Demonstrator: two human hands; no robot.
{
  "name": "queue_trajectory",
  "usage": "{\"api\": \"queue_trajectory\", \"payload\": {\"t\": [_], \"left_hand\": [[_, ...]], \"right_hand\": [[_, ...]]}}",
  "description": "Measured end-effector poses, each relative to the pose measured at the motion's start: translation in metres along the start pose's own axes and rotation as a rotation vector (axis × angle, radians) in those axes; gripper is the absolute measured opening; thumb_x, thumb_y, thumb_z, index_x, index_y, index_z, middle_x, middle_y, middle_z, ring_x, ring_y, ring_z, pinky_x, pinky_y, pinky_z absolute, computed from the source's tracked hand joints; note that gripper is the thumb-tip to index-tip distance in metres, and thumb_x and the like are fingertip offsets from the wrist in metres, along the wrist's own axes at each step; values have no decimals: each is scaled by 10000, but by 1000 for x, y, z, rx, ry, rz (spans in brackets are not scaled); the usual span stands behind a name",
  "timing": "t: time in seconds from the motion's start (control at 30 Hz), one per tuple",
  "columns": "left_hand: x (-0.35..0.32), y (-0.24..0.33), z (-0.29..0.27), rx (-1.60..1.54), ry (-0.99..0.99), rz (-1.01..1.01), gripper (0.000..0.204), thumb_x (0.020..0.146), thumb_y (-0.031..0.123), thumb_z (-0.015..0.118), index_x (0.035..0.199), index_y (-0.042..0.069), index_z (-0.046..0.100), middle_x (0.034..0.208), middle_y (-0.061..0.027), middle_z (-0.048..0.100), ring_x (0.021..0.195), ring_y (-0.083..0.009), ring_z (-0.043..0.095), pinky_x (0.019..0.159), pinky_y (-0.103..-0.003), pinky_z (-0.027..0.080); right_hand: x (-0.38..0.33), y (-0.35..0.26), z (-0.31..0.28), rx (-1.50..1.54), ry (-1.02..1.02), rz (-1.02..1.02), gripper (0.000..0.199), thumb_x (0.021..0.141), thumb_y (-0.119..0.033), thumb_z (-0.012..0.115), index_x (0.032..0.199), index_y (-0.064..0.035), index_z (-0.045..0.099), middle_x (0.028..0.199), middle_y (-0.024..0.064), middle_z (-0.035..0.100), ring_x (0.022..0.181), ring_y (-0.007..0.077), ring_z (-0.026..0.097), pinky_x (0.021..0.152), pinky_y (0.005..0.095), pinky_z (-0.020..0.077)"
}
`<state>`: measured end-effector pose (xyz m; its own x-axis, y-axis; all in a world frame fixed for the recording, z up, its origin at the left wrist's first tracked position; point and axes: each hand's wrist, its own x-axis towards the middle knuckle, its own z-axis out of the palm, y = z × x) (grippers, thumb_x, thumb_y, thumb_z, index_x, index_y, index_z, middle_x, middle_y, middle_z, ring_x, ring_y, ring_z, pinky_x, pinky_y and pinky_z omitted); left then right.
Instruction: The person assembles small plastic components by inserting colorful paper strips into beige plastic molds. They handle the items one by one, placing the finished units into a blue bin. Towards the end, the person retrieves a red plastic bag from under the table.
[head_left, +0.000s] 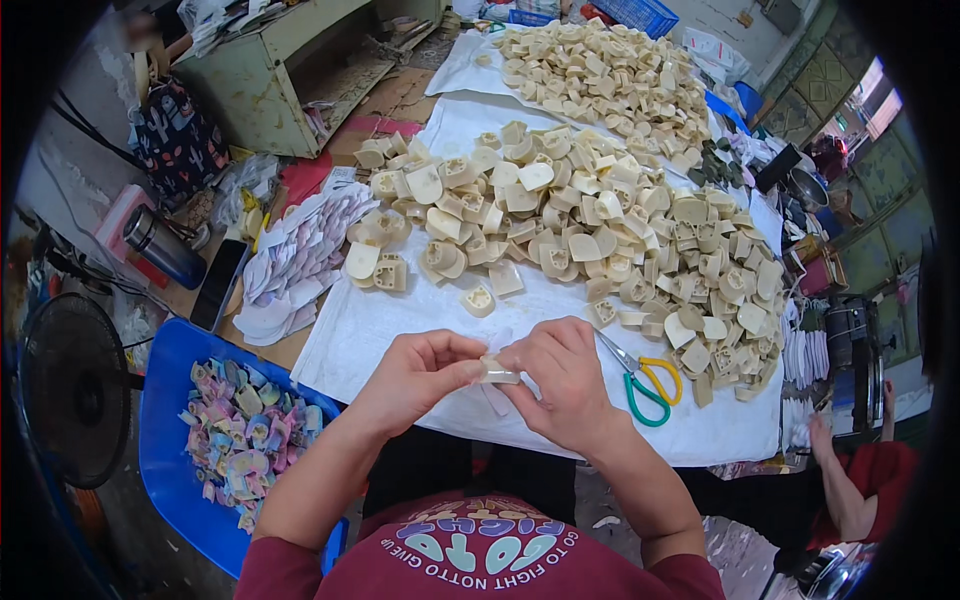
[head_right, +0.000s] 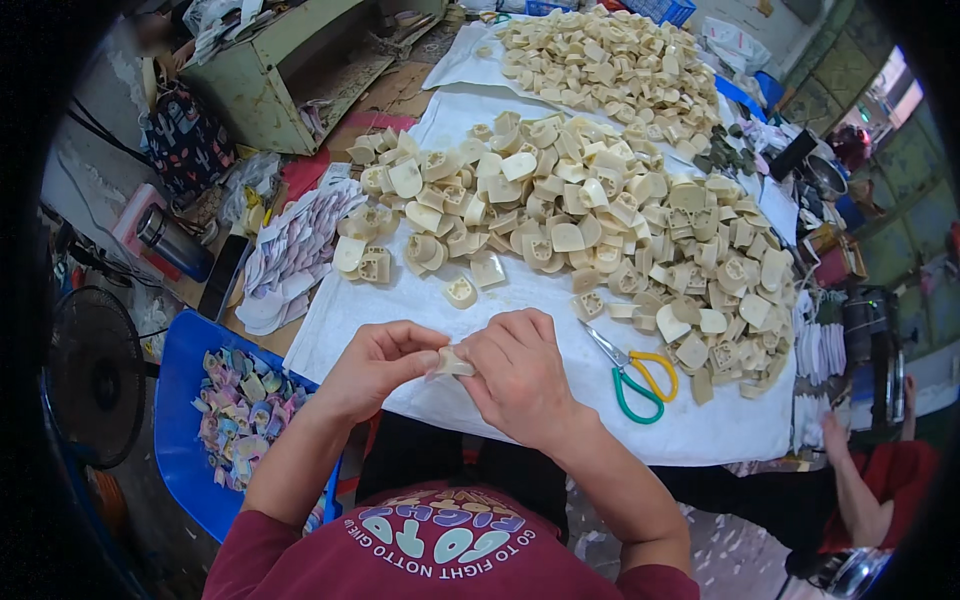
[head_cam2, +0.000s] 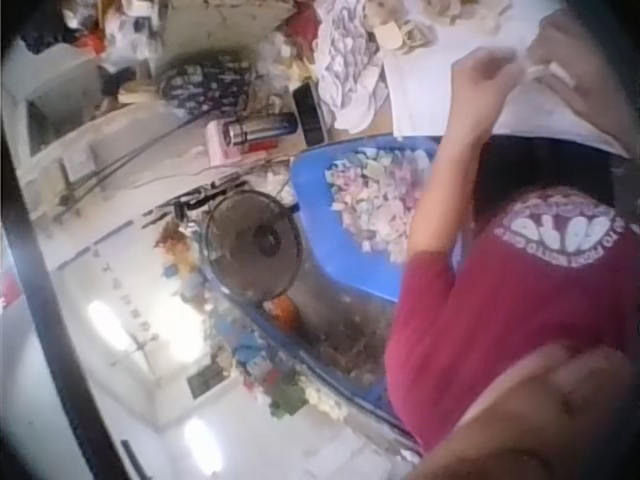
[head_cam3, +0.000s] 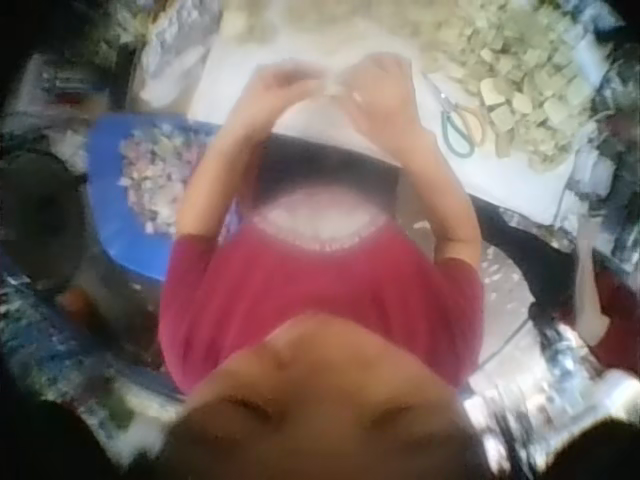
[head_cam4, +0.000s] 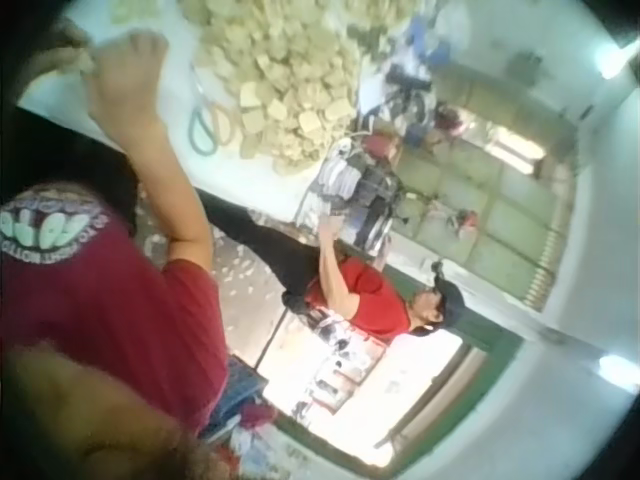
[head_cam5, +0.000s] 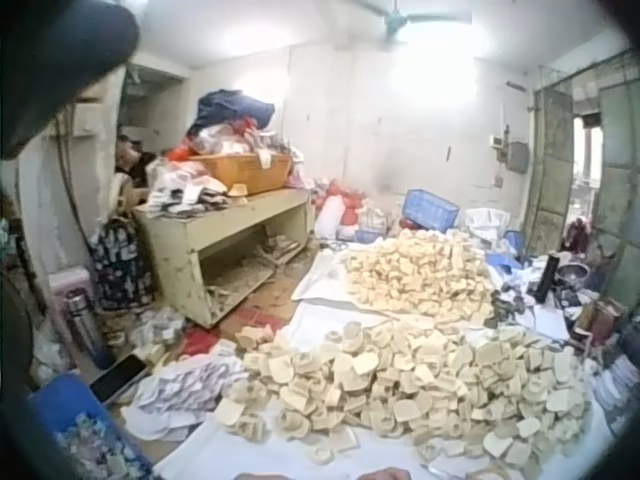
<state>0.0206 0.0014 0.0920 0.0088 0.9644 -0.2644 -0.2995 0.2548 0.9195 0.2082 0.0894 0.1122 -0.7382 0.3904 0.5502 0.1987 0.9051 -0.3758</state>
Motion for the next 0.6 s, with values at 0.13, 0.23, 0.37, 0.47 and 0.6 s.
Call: {"api": "queue_trajectory", "payload": {"t": [0.13, 0.23, 0.37, 0.47, 0.6], "left_hand": [[4, 17, -5, 146, -116, 118, 456, 857, 17, 662, 1293, 14, 527, 863, -48, 668, 795, -90, 604, 735, -234, 468], [12, 33, -13, 350, -187, 22, 475, 869, 27, 646, 1324, 36, 512, 859, -37, 664, 792, -84, 600, 724, -233, 465], [18, 23, -13, 127, -84, 108, 400, 897, 101, 648, 1274, -1, 563, 956, -68, 674, 865, -97, 606, 756, -253, 475], [14, 2, -5, -150, -64, 206, 306, 906, 93, 631, 1199, 2, 630, 1062, -92, 665, 957, -125, 602, 822, -278, 480], [11, -8, -7, -145, -119, 311, 194, 905, 69, 617, 1077, 4, 680, 1076, -101, 660, 991, -163, 604, 879, -311, 471]], "right_hand": [[2, -6, 3, 80, -11, -16, 258, 663, -76, 744, 885, -67, 612, 813, 64, 570, 831, 261, 543, 772, 390, 378], [0, -10, 7, 233, -6, 155, 220, 698, -89, 762, 877, -62, 638, 812, 56, 586, 839, 235, 551, 770, 371, 390], [-3, -13, 15, 641, 62, 574, 207, 747, -117, 777, 914, -41, 682, 839, 32, 631, 858, 157, 584, 791, 321, 441], [-5, -9, 14, 866, 86, 750, 215, 777, -109, 768, 945, -12, 677, 872, 42, 659, 852, 121, 600, 788, 295, 473], [-2, -14, 13, 1034, 60, 884, 205, 784, -107, 767, 924, 8, 672, 899, 61, 682, 818, 108, 615, 787, 269, 480]]}}
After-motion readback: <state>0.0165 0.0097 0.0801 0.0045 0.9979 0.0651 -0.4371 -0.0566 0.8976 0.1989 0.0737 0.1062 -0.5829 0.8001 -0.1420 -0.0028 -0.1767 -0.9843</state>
